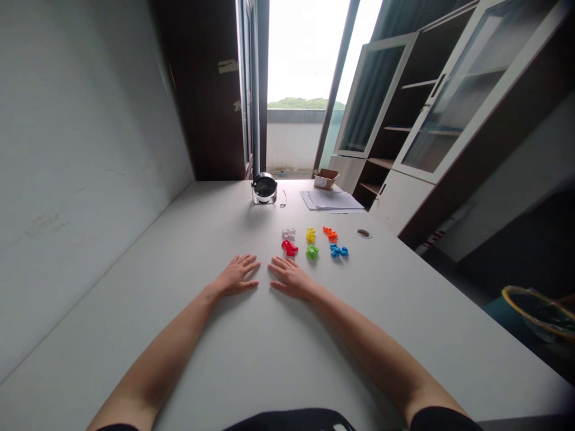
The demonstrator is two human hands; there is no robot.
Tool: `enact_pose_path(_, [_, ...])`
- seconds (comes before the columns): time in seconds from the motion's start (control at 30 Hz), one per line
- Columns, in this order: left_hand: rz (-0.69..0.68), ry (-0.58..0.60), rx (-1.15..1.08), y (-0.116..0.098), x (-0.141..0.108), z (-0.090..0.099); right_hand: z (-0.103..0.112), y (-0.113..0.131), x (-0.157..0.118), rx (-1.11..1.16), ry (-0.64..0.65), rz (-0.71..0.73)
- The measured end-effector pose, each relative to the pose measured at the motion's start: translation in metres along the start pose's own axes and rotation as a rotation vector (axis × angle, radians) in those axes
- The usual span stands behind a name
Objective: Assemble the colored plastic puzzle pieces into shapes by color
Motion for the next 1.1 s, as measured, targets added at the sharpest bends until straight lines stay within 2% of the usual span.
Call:
enact_pose_path(0.47, [-0.01, -0.026, -0.015, 0.0012, 0.0, -0.0006, 0.0001, 0.0001, -0.0011, 0.006, -0.028, 0.008])
enact_pose_path(1.1, [-0.008, -0.022, -0.014, 0.0005, -0.0007, 0.0003, -0.0003, -0.0004, -0.001, 0.02, -0.001, -0.02])
Point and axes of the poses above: each hand's wrist, its own x-axis towards the middle knuckle, its own z-axis out of the back of the hand, y = z × x, the point moved 6 cm from there along x, towards the middle knuckle, and after that the axes turned 14 degrees about -x, right-handed, at the moved point
